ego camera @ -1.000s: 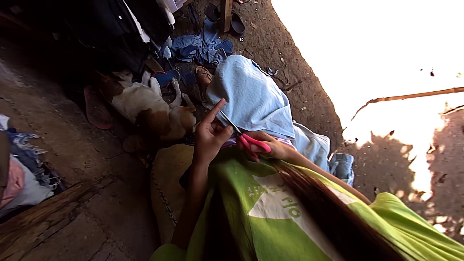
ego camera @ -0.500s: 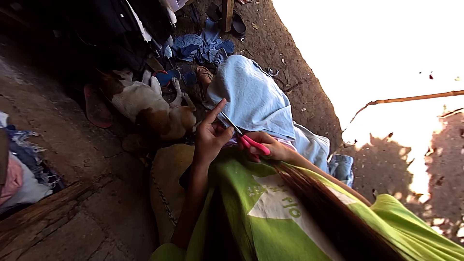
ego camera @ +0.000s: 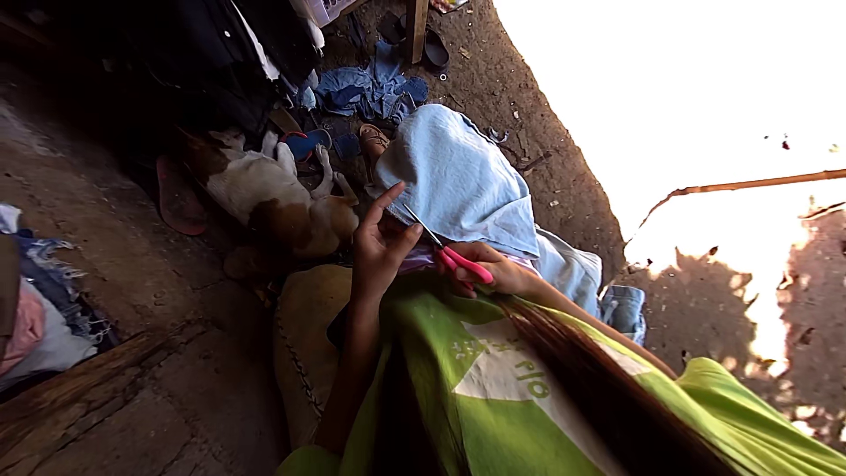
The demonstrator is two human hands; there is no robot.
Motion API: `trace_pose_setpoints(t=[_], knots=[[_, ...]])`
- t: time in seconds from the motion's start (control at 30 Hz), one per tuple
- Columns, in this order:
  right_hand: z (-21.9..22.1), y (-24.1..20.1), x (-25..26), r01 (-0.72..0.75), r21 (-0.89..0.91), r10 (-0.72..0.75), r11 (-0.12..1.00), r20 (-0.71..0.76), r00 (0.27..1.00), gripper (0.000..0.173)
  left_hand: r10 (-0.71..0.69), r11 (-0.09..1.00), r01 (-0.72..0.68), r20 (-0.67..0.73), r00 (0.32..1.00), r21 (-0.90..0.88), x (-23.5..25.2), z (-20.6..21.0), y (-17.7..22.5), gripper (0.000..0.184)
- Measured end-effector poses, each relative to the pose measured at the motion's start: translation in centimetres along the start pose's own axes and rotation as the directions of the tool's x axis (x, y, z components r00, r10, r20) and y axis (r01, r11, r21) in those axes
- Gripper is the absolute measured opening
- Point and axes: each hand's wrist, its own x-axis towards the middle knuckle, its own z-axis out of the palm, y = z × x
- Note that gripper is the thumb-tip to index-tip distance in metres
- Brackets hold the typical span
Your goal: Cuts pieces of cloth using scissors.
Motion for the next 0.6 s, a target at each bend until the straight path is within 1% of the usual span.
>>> trace_pose_setpoints(t=[0.13,0.2,0.27,0.37,0.47,0.6], knots=[[-0.2,0.09,-0.02,0.006,-0.037,-0.006,0.999,0.006,1.0,0.027,-0.02,0.999,0.02,0.004,1.0,0.037,-0.04,-0.43,0.14,0.063],[-0.2,-0.15,0.02,-0.018,-0.075,0.018,0.997,-0.005,1.0,0.024,-0.05,0.997,0.052,-0.025,0.998,0.052,-0.06,-0.43,0.35,0.065],[-0.18,-0.32,0.0,-0.049,-0.096,0.048,0.994,-0.015,0.999,0.024,-0.074,0.996,0.075,-0.014,0.997,0.051,-0.09,-0.55,0.68,0.069],[-0.15,-0.26,0.12,-0.056,-0.055,0.056,0.997,-0.004,0.998,0.031,-0.087,0.996,0.087,0.025,0.996,-0.003,-0.05,-0.58,0.8,0.076],[-0.04,0.08,0.55,-0.016,-0.004,0.016,1.0,-0.002,1.0,0.038,-0.082,0.995,0.084,0.041,0.996,-0.058,0.02,-0.39,0.74,0.082],[0.24,0.39,0.35,0.041,0.051,-0.041,0.998,-0.011,0.999,0.031,-0.07,0.991,0.073,0.033,0.997,-0.111,-0.01,-0.45,0.65,0.086]])
